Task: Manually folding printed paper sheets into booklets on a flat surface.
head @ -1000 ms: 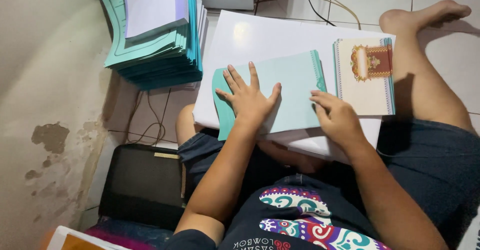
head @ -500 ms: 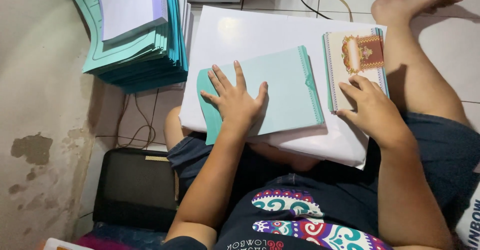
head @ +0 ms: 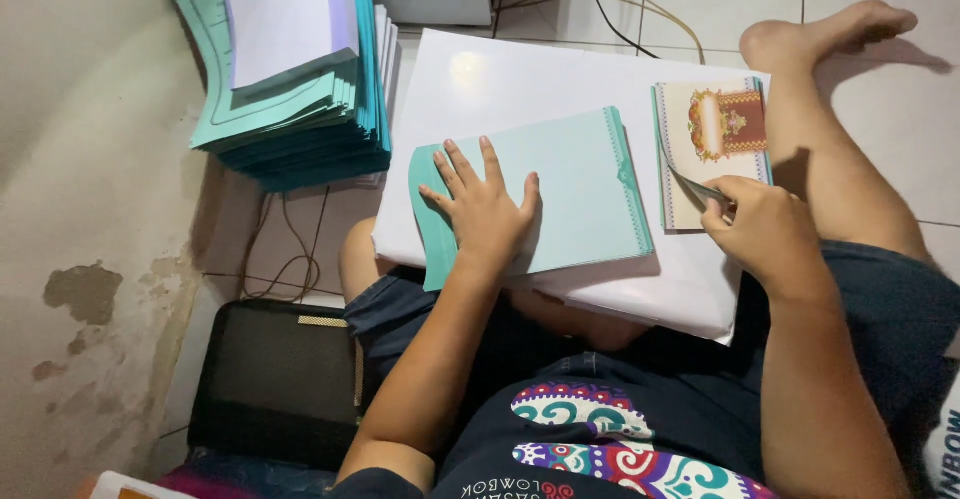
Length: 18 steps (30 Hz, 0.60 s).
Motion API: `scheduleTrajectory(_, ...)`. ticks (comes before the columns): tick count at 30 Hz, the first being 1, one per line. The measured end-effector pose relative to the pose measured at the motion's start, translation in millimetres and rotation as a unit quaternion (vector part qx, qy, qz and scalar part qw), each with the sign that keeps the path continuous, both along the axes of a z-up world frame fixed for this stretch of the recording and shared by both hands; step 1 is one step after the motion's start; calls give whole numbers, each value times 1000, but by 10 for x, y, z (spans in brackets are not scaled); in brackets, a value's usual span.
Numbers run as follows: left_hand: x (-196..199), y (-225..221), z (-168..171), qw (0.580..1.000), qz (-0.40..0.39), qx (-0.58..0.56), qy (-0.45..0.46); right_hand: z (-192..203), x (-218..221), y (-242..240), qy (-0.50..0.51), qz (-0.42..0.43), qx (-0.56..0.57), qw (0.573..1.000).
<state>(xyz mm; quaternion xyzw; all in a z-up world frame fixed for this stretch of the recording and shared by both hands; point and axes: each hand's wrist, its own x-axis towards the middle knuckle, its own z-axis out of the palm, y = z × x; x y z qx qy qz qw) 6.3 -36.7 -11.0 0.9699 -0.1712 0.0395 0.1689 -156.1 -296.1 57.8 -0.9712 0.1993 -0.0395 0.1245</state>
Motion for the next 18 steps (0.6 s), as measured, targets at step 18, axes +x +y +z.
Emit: scheduleTrajectory(18, -670, 496, 794, 712, -69, -676, 178, 1, 361, 1264, -177, -79, 701, 687)
